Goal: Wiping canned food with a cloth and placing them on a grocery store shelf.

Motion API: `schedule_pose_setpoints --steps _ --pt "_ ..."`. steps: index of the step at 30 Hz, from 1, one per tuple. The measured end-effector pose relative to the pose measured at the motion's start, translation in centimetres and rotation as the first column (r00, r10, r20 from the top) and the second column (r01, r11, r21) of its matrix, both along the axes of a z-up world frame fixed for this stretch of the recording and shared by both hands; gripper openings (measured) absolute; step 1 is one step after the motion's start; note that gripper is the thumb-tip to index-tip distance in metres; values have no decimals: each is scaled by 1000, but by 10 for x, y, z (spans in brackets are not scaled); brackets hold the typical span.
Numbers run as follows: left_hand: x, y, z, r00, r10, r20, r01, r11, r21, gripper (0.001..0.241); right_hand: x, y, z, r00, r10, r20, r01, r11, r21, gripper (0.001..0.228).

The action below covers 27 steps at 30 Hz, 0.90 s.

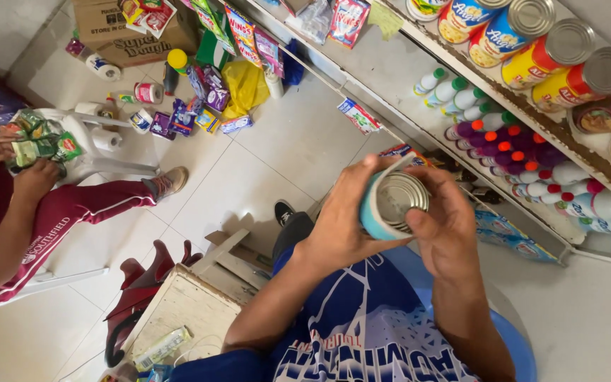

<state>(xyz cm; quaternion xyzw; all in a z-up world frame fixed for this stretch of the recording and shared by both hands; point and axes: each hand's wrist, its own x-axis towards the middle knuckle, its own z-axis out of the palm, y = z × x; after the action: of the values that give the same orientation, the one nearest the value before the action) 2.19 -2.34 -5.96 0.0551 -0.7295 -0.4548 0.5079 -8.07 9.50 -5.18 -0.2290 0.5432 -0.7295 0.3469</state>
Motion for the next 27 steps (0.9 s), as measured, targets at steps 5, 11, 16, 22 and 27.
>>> schedule_pose_setpoints --steps 5,11,16,22,27 --pt "-2 0 18 998 -50 46 53 997 -59 103 -3 3 11 997 -67 29 67 998 -21 70" --pt "5 0 12 988 -117 101 128 986 -108 88 -6 8 7 986 -121 115 128 990 -60 70" --pt "7 2 12 986 -112 125 127 984 -124 72 -3 4 8 985 -164 60 169 982 -86 72" --pt "8 4 2 991 -80 103 98 979 -178 83 4 0 14 985 -162 53 166 983 -82 71" --pt "10 -2 2 996 -72 47 79 984 -161 94 13 -7 7 991 -117 69 123 988 -90 71"
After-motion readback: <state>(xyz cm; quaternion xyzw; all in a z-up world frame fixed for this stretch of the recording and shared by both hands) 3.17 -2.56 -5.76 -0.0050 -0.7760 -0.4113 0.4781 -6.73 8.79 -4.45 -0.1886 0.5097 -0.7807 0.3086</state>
